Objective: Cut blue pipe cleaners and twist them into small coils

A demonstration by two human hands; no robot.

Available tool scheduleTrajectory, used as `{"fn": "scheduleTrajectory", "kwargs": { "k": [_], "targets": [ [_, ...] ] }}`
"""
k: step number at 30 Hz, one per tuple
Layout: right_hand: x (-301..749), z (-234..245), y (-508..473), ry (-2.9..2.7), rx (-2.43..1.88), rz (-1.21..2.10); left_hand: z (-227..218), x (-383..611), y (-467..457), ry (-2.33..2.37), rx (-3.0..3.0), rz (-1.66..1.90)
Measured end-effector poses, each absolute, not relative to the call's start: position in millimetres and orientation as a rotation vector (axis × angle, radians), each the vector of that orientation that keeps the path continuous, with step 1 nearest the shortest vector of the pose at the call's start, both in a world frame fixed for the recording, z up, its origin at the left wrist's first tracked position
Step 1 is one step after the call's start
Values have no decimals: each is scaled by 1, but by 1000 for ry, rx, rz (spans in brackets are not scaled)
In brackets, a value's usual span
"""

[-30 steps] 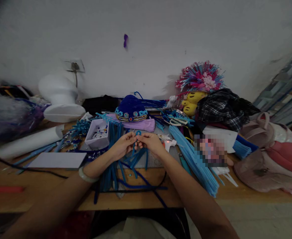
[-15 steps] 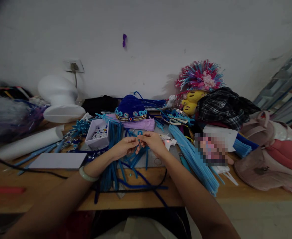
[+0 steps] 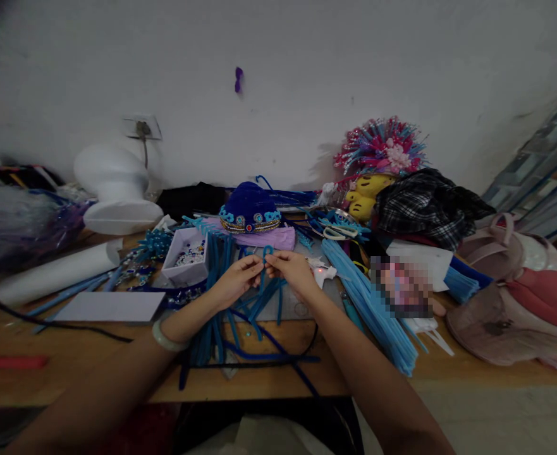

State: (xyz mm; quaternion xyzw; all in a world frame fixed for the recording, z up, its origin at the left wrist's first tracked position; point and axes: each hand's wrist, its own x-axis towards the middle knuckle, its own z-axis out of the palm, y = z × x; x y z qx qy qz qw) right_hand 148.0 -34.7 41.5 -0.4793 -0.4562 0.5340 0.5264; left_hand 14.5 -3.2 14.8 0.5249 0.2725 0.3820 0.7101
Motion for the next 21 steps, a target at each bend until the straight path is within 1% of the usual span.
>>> {"fn": "scheduleTrajectory", "kwargs": {
  "k": [14,21],
  "targets": [
    [147,42,-35,-1349,-1292,1093,14,13,-2,625,1121,846],
    [146,39,-35,-1399,-1242,1194,21,5,6,622,1365,901]
  ]
}}
